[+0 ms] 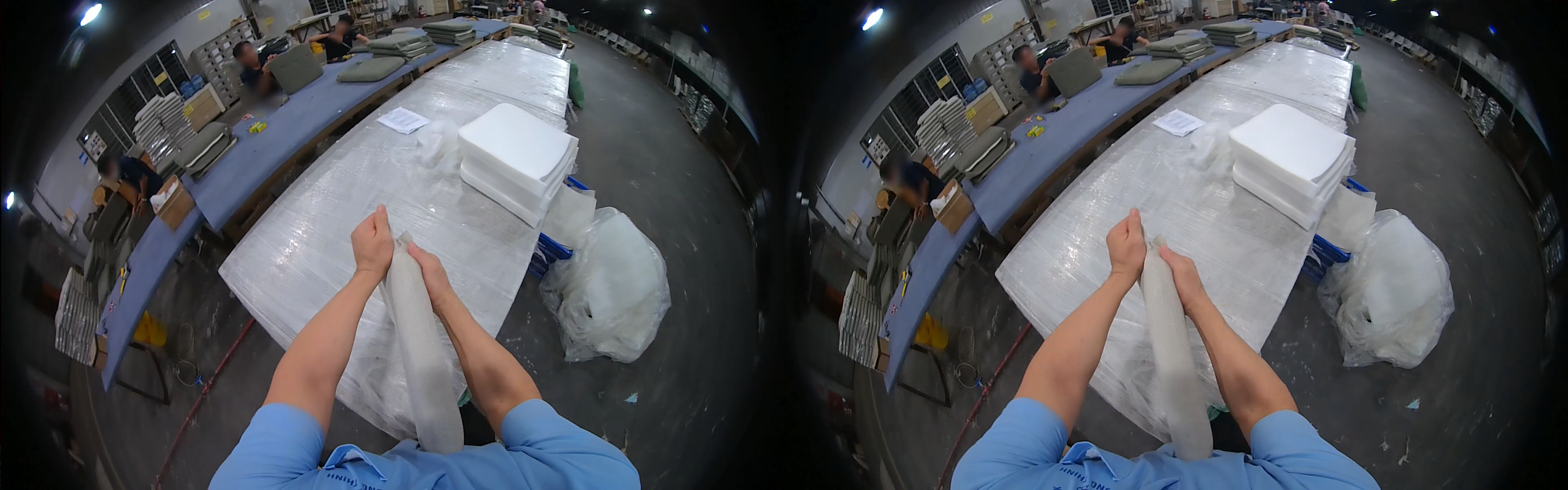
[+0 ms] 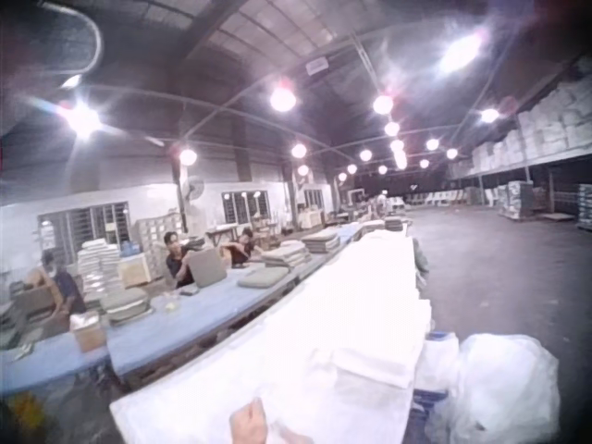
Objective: The person repeatedly picks up a gray cushion, turns it over, and inspects its surface and edges by hand. The person places the cushion back on a stack and repeats the same handling pattern on the next cushion.
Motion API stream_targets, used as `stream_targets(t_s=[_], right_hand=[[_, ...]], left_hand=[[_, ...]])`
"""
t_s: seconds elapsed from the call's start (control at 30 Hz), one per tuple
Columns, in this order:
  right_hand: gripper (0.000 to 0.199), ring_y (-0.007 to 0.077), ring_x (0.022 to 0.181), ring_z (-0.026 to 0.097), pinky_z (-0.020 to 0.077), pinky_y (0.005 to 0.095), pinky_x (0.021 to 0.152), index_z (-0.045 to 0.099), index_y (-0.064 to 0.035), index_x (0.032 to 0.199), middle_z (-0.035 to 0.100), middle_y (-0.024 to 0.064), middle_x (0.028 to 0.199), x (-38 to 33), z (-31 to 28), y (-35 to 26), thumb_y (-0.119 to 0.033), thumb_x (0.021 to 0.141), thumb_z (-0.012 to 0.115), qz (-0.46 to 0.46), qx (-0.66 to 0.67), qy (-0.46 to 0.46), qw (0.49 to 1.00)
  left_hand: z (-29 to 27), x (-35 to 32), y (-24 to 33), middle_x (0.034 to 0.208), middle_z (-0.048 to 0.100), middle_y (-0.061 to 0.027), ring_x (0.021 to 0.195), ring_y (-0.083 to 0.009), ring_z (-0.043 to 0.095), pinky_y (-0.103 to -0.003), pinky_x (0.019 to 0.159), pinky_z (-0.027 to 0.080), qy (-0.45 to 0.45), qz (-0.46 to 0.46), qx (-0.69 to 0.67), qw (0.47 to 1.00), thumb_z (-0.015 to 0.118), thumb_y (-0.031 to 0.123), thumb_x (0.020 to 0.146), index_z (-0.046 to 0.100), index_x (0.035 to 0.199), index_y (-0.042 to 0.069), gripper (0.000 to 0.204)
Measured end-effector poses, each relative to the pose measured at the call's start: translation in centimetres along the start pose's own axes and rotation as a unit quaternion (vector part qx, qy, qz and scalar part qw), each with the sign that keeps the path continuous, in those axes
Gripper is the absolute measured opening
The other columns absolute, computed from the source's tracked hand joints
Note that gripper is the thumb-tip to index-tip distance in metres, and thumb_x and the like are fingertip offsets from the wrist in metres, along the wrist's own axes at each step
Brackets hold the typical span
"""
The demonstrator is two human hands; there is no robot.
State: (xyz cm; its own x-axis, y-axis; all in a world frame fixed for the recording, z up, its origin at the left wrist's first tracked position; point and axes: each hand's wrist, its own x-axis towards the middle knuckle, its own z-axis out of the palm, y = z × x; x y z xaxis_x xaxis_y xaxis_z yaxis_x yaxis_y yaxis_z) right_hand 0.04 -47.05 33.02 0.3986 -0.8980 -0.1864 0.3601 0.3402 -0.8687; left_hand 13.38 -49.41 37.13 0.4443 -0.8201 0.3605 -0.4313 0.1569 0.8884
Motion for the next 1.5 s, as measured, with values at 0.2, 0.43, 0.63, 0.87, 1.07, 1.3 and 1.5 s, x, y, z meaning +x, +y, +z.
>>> stream_targets(t_s=[0.2,0.43,0.63,0.87,1.07,1.3,1.5], right_hand=[[0.043,0.0136,0.077,0.062,0.0484,0.0310,0.071,0.072,-0.0030,0.100,0.069,0.0045,0.089,-0.1,-0.3,0.0,-0.044,0.104,0.057,-0.034,-0.078,0.019,0.996],[0.032,0.0096,0.075,0.058,0.0464,0.0292,0.068,0.070,-0.0049,0.095,0.065,0.0007,0.084,-0.1,1.4,-1.9,-0.034,0.104,0.063,-0.059,-0.020,-0.001,0.998],[0.037,0.0109,0.067,0.049,0.0412,0.0342,0.061,0.061,-0.0037,0.079,0.060,0.0028,0.071,2.5,1.1,-5.0,-0.033,0.101,0.067,-0.231,-0.258,0.064,0.936],[0.055,0.0264,0.052,0.048,0.0423,0.0416,0.057,0.057,0.0001,0.060,0.054,0.0144,0.055,3.8,4.2,-7.2,-0.042,0.091,0.073,-0.234,-0.450,-0.027,0.861],[0.047,0.0369,0.062,0.062,0.0500,0.0468,0.064,0.068,0.0006,0.067,0.065,0.0216,0.066,7.1,5.2,-6.6,-0.042,0.086,0.074,-0.181,-0.565,-0.069,0.802],[0.039,0.0373,0.081,0.071,0.0548,0.0446,0.075,0.077,-0.0031,0.082,0.073,0.0205,0.083,8.0,7.6,-4.3,-0.041,0.090,0.072,-0.124,-0.553,0.000,0.824],[0.033,0.0144,0.088,0.064,0.0508,0.0319,0.080,0.071,-0.0046,0.109,0.071,0.0038,0.092,2.9,-0.6,1.3,-0.036,0.102,0.065,-0.234,-0.355,0.019,0.905]], left_hand=[[0.7,0.8,-1.4,0.064,0.055,-0.0211,0.059,-0.0292,0.046,-0.046,0.061,0.041,-0.007,0.005,0.027,1.000,0.049,0.041,0.109,0.056,0.070,-0.004,0.060],[-2.5,-0.2,-3.5,0.082,0.063,-0.0020,0.078,-0.0164,0.055,-0.034,0.075,0.046,-0.146,-0.190,-0.162,0.957,0.039,0.058,0.110,0.064,0.087,0.006,0.062],[-1.9,-4.6,-0.1,0.125,0.065,-0.0108,0.116,-0.0205,0.058,-0.034,0.103,0.044,-0.233,-0.230,-0.304,0.895,0.029,0.070,0.107,0.060,0.130,0.000,0.080],[-3.8,-5.9,0.3,0.135,0.063,-0.0215,0.127,-0.0270,0.057,-0.036,0.109,0.042,-0.257,-0.178,-0.159,0.936,0.027,0.072,0.106,0.058,0.138,-0.009,0.092],[-4.4,-6.0,0.0,0.116,0.070,-0.0214,0.110,-0.0293,0.064,-0.037,0.097,0.049,-0.280,-0.131,-0.073,0.948,0.039,0.074,0.102,0.065,0.122,-0.010,0.091],[-7.4,-6.0,-0.5,0.098,0.070,-0.0102,0.089,-0.0167,0.065,-0.031,0.081,0.050,-0.260,-0.199,-0.179,0.928,0.059,0.059,0.099,0.069,0.112,-0.004,0.065],[-13.4,-6.9,-4.6,0.106,0.072,-0.0156,0.092,-0.0248,0.069,-0.037,0.081,0.055,-0.099,-0.276,-0.306,0.906,0.063,0.044,0.092,0.068,0.118,-0.006,0.056]])
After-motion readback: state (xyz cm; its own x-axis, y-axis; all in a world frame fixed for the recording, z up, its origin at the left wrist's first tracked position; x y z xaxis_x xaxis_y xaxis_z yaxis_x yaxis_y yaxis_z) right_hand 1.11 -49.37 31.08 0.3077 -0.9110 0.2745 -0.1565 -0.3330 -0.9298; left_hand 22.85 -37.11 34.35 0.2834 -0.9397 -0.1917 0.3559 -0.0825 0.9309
